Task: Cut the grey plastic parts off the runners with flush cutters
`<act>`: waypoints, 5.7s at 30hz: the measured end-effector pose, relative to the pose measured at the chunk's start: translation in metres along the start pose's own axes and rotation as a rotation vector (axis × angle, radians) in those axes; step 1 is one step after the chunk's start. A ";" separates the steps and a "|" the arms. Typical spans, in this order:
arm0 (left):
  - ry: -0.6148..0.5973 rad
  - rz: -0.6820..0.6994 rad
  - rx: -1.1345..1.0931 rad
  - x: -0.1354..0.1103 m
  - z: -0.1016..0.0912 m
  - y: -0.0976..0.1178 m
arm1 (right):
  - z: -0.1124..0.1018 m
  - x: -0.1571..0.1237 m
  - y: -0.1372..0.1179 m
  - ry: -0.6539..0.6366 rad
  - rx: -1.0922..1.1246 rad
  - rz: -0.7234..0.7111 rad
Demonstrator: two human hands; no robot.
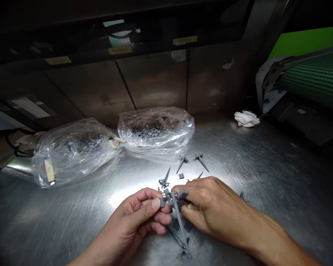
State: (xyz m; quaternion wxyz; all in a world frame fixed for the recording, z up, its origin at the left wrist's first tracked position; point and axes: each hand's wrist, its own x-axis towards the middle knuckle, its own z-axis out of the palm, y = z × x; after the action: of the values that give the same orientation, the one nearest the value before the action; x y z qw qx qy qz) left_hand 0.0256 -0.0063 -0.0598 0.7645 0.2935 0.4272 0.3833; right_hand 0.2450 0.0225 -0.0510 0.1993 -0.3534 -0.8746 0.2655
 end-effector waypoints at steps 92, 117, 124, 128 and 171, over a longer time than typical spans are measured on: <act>0.045 0.106 0.097 -0.001 0.002 0.001 | 0.015 -0.001 -0.004 0.051 0.043 -0.003; -0.020 0.067 0.043 -0.003 0.003 0.005 | 0.014 -0.001 0.000 -0.052 0.043 -0.087; -0.033 0.064 0.055 -0.004 0.002 0.006 | 0.014 -0.003 0.000 -0.099 0.039 -0.066; -0.030 0.070 0.096 -0.003 0.001 0.008 | 0.015 -0.005 0.001 -0.140 0.006 -0.003; 0.225 0.353 1.542 -0.035 -0.058 0.012 | -0.055 -0.053 0.037 -0.046 -0.512 0.523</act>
State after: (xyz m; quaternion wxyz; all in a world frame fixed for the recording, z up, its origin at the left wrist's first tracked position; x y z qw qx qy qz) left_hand -0.0411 -0.0226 -0.0624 0.2266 0.7622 0.5938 0.1227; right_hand 0.3292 0.0251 -0.0390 0.0101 -0.5974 -0.7971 0.0876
